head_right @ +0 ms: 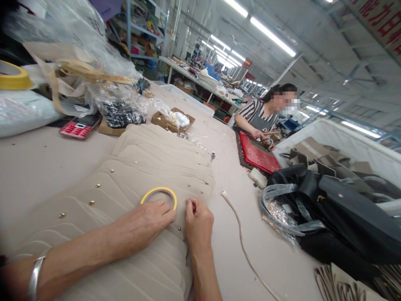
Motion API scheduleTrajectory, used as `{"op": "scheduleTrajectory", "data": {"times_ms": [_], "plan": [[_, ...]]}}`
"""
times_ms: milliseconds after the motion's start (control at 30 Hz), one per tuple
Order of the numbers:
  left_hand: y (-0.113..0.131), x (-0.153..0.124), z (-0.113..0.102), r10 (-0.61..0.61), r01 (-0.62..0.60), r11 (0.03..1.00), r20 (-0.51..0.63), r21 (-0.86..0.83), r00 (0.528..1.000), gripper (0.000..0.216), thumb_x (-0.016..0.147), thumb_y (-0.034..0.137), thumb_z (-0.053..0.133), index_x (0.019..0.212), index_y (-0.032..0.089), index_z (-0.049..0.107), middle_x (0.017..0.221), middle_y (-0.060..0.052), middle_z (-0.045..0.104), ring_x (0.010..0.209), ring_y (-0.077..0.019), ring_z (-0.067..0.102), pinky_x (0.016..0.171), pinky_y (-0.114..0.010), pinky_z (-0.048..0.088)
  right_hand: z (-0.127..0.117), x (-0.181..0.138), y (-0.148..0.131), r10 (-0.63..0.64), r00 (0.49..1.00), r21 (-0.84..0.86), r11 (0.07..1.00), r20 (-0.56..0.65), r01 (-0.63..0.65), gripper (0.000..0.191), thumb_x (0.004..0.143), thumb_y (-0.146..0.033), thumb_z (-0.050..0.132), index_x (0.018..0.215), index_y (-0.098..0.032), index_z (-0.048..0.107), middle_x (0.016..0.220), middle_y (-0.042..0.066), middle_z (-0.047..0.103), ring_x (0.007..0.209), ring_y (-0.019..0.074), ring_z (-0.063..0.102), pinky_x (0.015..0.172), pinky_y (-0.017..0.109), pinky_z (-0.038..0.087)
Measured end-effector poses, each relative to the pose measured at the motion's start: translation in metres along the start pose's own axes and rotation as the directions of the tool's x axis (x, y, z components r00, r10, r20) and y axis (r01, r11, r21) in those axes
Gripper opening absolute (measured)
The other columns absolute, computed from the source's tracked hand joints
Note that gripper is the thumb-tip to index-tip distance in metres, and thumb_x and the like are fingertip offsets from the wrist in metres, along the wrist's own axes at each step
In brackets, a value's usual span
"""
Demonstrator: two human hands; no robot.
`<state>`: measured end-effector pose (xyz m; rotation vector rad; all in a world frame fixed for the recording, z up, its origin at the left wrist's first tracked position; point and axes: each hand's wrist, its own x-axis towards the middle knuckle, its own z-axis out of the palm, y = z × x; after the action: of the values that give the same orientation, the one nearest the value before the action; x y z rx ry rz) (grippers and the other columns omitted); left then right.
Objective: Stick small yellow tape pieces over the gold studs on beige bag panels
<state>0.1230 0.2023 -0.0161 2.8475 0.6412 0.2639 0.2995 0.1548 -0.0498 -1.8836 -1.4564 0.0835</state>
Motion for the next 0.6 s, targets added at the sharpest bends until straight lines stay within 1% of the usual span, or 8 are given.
{"op": "scheduleTrajectory", "data": {"times_ms": [100, 167, 267, 333, 400, 467, 533, 600], "plan": [[-0.003, -0.002, 0.0, 0.028, -0.028, 1.0, -0.047, -0.008, 0.998, 0.022, 0.082, -0.001, 0.043, 0.083, 0.018, 0.054, 0.081, -0.004, 0.061, 0.074, -0.0215, 0.055, 0.063, -0.031, 0.044, 0.004, 0.006, -0.004, 0.057, 0.998, -0.064, 0.996, 0.023, -0.055, 0.023, 0.085, -0.028, 0.052, 0.074, -0.019, 0.07, 0.066, 0.003, 0.07, 0.06, 0.0173, 0.063, 0.062, 0.026, 0.044], [-0.005, -0.002, 0.0, 0.038, -0.042, 0.999, -0.107, -0.029, 0.994, 0.023, 0.086, 0.001, 0.042, 0.089, 0.018, 0.056, 0.08, -0.003, 0.061, 0.072, -0.0194, 0.055, 0.062, -0.03, 0.045, 0.002, 0.007, -0.005, 0.073, 0.996, -0.045, 0.996, 0.05, -0.071, 0.021, 0.085, -0.028, 0.053, 0.077, -0.019, 0.07, 0.067, 0.002, 0.07, 0.06, 0.017, 0.063, 0.061, 0.026, 0.045], [-0.009, -0.004, 0.003, 0.059, -0.086, 0.99, -0.229, -0.113, 0.972, 0.024, 0.093, 0.008, 0.04, 0.106, 0.019, 0.057, 0.078, -0.001, 0.062, 0.07, -0.016, 0.059, 0.065, -0.026, 0.049, -0.01, 0.003, -0.006, 0.095, 0.994, 0.107, 0.989, 0.06, -0.101, 0.023, 0.087, -0.033, 0.054, 0.094, -0.018, 0.07, 0.068, 0.0, 0.069, 0.059, 0.0156, 0.061, 0.06, 0.025, 0.047], [-0.011, -0.005, 0.006, 0.057, -0.119, 0.975, -0.304, -0.189, 0.951, 0.031, 0.096, 0.014, 0.04, 0.125, 0.022, 0.049, 0.087, -0.002, 0.067, 0.079, -0.0154, 0.064, 0.073, -0.026, 0.053, -0.021, -0.001, -0.01, 0.103, 0.992, 0.248, 0.962, 0.076, -0.119, 0.027, 0.089, -0.034, 0.055, 0.102, -0.016, 0.069, 0.068, 0.0, 0.068, 0.058, 0.0147, 0.06, 0.058, 0.024, 0.048], [-0.013, -0.006, 0.01, 0.047, -0.139, 0.96, -0.35, -0.243, 0.936, 0.043, 0.098, 0.017, 0.04, 0.14, 0.023, 0.034, 0.101, -0.004, 0.069, 0.092, -0.0163, 0.067, 0.081, -0.029, 0.055, -0.03, -0.005, -0.017, 0.024, 0.992, 0.356, 0.932, 0.124, -0.068, 0.023, 0.089, -0.03, 0.056, 0.1, -0.017, 0.07, 0.075, 0.002, 0.069, 0.064, 0.0148, 0.062, 0.059, 0.024, 0.049], [-0.014, -0.007, 0.014, 0.033, -0.138, 0.954, -0.362, -0.267, 0.932, 0.05, 0.098, 0.016, 0.039, 0.145, 0.021, 0.025, 0.109, -0.007, 0.069, 0.1, -0.0175, 0.067, 0.085, -0.031, 0.056, -0.035, -0.008, -0.025, -0.127, 0.978, 0.405, 0.913, 0.163, 0.051, 0.017, 0.088, -0.022, 0.057, 0.097, -0.018, 0.071, 0.083, 0.003, 0.07, 0.072, 0.0153, 0.063, 0.065, 0.025, 0.05], [-0.014, -0.007, 0.016, 0.026, -0.13, 0.954, -0.358, -0.269, 0.933, 0.049, 0.097, 0.015, 0.038, 0.144, 0.018, 0.025, 0.113, -0.01, 0.069, 0.103, -0.0187, 0.066, 0.086, -0.033, 0.056, -0.036, -0.01, -0.032, -0.241, 0.958, 0.385, 0.908, 0.157, 0.166, 0.016, 0.087, -0.016, 0.057, 0.098, -0.018, 0.07, 0.084, 0.004, 0.069, 0.074, 0.0152, 0.062, 0.068, 0.025, 0.05], [-0.013, -0.007, 0.016, 0.014, -0.112, 0.957, -0.34, -0.269, 0.94, 0.047, 0.096, 0.014, 0.039, 0.142, 0.016, 0.026, 0.116, -0.012, 0.068, 0.103, -0.0196, 0.067, 0.085, -0.033, 0.056, -0.033, -0.012, -0.036, -0.3, 0.944, 0.337, 0.91, 0.135, 0.241, 0.016, 0.088, -0.014, 0.056, 0.095, -0.018, 0.069, 0.081, 0.004, 0.068, 0.071, 0.0146, 0.061, 0.067, 0.025, 0.049]]}}
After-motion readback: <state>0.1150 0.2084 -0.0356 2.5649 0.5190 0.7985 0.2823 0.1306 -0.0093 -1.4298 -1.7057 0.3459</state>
